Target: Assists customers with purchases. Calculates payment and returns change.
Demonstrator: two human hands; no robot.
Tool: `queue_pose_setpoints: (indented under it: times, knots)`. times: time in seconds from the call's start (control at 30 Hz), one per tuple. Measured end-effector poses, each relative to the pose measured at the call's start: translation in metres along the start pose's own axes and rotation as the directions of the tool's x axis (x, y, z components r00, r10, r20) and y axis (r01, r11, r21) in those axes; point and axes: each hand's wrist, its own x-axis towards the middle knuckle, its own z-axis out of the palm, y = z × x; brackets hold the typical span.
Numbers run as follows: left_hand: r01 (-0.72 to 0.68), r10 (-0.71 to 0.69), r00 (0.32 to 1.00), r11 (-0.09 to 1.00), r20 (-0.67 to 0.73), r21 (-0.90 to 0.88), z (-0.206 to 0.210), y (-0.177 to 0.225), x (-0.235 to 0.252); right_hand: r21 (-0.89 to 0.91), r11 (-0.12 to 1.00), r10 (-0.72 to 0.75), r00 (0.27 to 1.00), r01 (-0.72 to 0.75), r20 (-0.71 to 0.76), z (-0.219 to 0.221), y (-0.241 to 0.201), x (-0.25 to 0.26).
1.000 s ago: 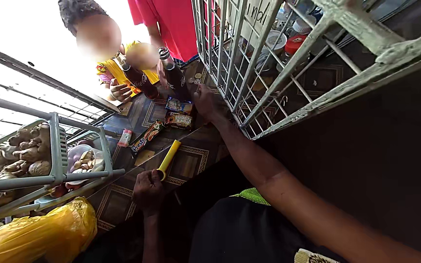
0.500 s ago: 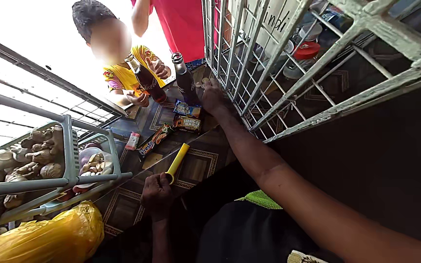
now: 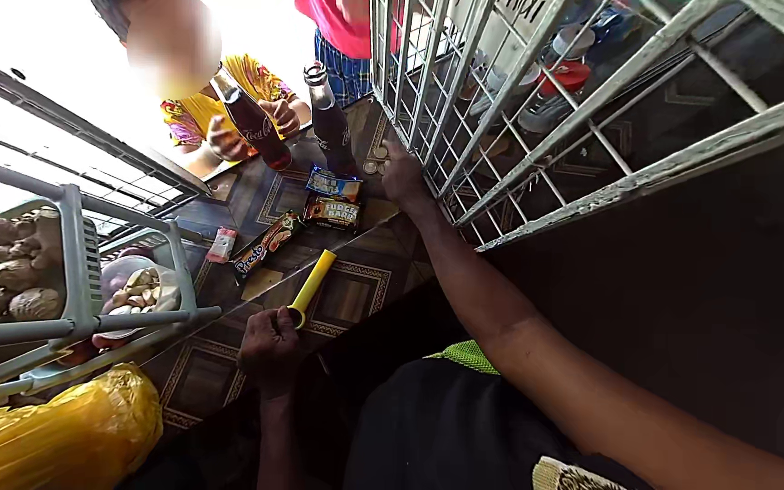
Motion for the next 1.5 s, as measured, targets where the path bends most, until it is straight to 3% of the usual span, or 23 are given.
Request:
queue_pose_setpoints:
  times: [0.2,0.4,0.6,0.67,0.83,0.97,1.17,1.33,1.5]
  knots:
    - [0.006,-0.006,1.000,1.000,-0.009,-0.011,-0.002,-0.001,0.001,-0.083,0.996,-0.045,0.993,0.036,-0.108,0.005,-0.002,-0.002]
    - [0.008,-0.008,1.000,1.000,-0.001,-0.015,-0.003,-0.001,0.000,-0.317,0.940,0.175,0.975,-0.126,0.133,0.001,-0.026,0.016]
    - [0.007,-0.008,1.000,1.000,-0.014,-0.020,-0.001,-0.005,0.001,-0.403,0.908,0.225,0.942,-0.111,0.248,-0.012,-0.039,0.021]
    - [0.009,-0.010,1.000,1.000,-0.019,-0.025,0.000,-0.005,0.000,-0.393,0.912,0.222,0.948,-0.120,0.227,-0.011,-0.036,0.016]
    - [0.010,-0.011,0.999,0.999,-0.040,-0.035,0.002,-0.006,0.001,-0.175,0.972,0.175,0.981,-0.159,0.080,-0.016,-0.019,-0.020]
    - [0.015,-0.016,0.999,0.999,-0.028,-0.039,0.002,-0.005,0.000,-0.076,0.983,0.175,0.980,-0.169,0.093,-0.018,-0.007,-0.026]
    - [0.012,-0.013,0.999,0.999,-0.045,-0.031,0.002,-0.006,0.000,-0.237,0.958,0.199,0.971,-0.163,0.134,-0.002,-0.013,-0.019]
    - [0.015,-0.017,0.998,1.000,-0.053,-0.027,0.003,-0.005,0.001,-0.222,0.952,0.252,0.950,-0.210,0.184,-0.009,-0.019,-0.014]
    - [0.031,-0.033,0.999,0.999,-0.042,-0.026,0.000,-0.002,0.003,-0.211,0.973,0.117,0.987,-0.091,0.112,-0.004,-0.018,-0.014]
